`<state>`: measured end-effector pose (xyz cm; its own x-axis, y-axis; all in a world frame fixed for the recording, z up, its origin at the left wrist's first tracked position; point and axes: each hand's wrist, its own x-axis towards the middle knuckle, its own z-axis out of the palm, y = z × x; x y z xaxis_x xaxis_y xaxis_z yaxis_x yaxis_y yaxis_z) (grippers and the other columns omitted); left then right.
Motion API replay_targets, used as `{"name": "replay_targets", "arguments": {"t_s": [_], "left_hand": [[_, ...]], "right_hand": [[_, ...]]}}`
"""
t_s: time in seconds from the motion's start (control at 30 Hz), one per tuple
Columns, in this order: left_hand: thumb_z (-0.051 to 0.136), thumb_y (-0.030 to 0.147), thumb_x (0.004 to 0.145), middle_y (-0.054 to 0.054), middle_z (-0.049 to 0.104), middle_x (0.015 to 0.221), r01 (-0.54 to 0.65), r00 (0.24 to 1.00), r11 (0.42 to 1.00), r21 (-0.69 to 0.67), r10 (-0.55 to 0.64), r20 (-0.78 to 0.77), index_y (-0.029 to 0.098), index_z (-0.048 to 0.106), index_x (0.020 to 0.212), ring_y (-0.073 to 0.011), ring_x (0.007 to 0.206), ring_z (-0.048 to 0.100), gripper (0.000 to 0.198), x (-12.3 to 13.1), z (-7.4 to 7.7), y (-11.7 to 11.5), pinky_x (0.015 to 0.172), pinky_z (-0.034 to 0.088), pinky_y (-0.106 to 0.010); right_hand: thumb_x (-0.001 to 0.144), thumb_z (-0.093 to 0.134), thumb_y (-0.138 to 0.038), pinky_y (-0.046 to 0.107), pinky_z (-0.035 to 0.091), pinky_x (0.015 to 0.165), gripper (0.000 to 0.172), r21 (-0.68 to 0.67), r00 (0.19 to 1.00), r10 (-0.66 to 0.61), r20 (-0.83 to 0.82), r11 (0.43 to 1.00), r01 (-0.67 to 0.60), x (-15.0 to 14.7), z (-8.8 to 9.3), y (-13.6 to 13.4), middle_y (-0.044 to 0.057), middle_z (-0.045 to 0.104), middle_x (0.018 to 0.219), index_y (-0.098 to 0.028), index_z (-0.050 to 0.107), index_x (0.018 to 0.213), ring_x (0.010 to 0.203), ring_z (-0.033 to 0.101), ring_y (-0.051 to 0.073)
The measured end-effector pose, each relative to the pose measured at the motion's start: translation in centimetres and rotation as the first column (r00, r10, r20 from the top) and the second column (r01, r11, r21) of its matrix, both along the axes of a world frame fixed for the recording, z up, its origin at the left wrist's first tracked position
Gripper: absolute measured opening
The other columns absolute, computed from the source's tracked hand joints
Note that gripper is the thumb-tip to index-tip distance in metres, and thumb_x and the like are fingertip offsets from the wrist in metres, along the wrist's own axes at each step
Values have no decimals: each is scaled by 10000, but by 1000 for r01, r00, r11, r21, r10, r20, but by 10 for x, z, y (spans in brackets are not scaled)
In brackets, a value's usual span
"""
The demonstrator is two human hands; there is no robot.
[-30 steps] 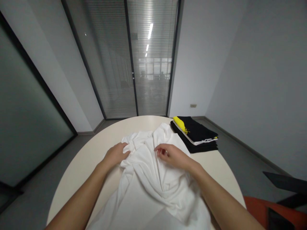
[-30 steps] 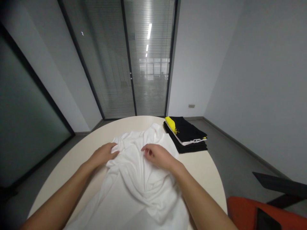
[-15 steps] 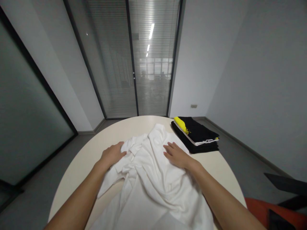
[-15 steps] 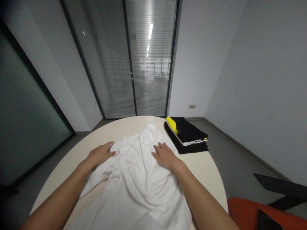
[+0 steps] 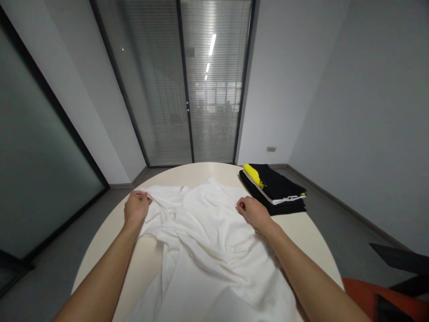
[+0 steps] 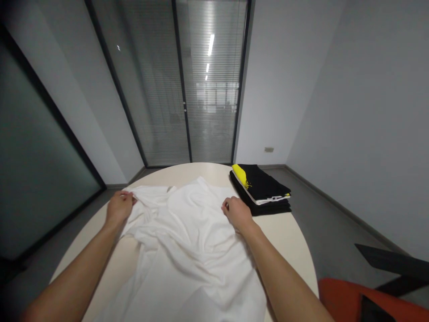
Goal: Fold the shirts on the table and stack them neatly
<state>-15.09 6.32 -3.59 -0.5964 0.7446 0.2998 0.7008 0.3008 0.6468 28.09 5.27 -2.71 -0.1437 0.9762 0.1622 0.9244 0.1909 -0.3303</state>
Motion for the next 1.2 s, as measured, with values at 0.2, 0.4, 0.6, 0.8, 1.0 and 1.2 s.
{"name": "replay_targets", "arguments": {"t_s": [0.2,0.4,0.6,0.8,1.0,1.2], "left_hand": [[490,500,914,-208,628,1316,38,998,999,-27,-39,-47,127,428,1415,-345,1178,625,628,22,0,-5,969,488,-473],[574,447,864,-168,307,1605,463,753,860,-212,-508,-418,148,285,1557,-326,1469,317,808,60,-5,-10,1180,298,-461],[673,442,780,-86,294,1622,546,572,577,-608,-787,-234,373,462,1473,-433,1474,244,727,70,-5,-17,1136,230,-659],[670,342,779,-44,383,1582,671,440,510,-538,-858,-264,345,653,1298,-355,1484,270,519,76,9,-24,1196,145,-600],[608,335,841,-60,507,1495,808,400,434,-400,-901,-169,279,715,1217,-284,1349,495,394,77,8,-25,1136,366,-381],[339,451,994,-91,551,1432,665,665,701,-257,-713,-223,204,612,1322,-240,1296,544,492,74,6,-23,1104,402,-356]], "right_hand": [[1025,371,-345,292,346,666,274,223,953,-278,-120,928,299,-4,19,-5,93,704,879,-185,567,1132,775,646,218],[963,479,-342,273,297,625,173,177,980,-171,-101,966,186,-6,14,-7,70,683,900,-196,567,996,773,607,191],[880,560,-291,256,288,601,120,12,997,-74,-20,997,75,-5,16,-8,39,678,800,-202,627,925,724,580,168],[892,585,-332,278,388,733,396,77,996,54,74,995,-60,-14,20,-16,65,703,934,-235,616,1275,861,627,210],[841,579,-234,434,351,1026,88,221,972,232,27,947,-232,-12,15,-11,121,635,1265,-200,656,815,1245,506,300],[872,478,-237,412,406,975,110,125,907,371,-199,928,-352,-2,28,-13,10,689,806,-206,583,856,806,630,182]]}}
